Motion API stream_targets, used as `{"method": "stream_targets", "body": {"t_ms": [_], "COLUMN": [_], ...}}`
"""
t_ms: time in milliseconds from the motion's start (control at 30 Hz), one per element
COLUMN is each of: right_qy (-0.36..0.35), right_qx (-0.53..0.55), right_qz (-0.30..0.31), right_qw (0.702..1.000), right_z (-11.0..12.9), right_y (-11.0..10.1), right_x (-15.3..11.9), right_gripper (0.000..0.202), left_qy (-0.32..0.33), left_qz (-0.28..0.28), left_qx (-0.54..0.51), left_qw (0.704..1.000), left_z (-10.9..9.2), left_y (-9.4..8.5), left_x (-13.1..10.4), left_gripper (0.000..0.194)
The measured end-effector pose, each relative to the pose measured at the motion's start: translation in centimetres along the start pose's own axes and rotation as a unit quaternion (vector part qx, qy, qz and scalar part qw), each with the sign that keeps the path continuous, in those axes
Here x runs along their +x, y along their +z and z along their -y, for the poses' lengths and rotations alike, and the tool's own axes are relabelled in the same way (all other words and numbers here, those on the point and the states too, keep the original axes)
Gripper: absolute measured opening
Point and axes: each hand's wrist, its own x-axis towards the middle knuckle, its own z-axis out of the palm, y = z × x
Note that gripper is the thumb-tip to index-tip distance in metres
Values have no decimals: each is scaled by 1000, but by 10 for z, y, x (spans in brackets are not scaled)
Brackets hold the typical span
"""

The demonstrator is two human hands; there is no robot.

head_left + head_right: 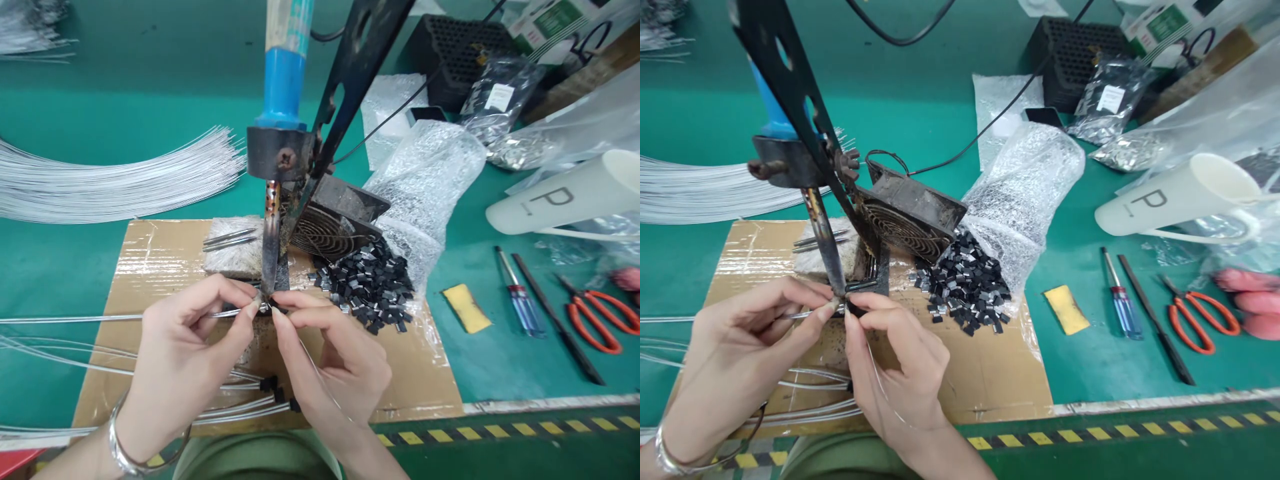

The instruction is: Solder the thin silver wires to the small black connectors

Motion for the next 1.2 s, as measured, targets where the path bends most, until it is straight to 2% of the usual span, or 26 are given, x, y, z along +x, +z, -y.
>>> {"method": "stream_targets", "body": {"t_ms": [767,1000,1200], "right_qy": [-6,9,10], "right_qx": [-5,1,17], "right_qz": [-7,-2,-1], "right_qw": [1000,1000,1000], "right_z": [0,-1,-1], "right_y": [1,0,1], "right_x": [0,0,-2], "right_gripper": [20,20,21], "left_qy": [20,-12,-14], "left_qz": [-3,2,5], "left_qx": [-7,-4,-12], "left_qw": [1000,1000,1000], "left_z": [1,2,-2], "left_y": [2,2,0], "left_x": [0,0,2], "left_gripper": [8,7,7]}}
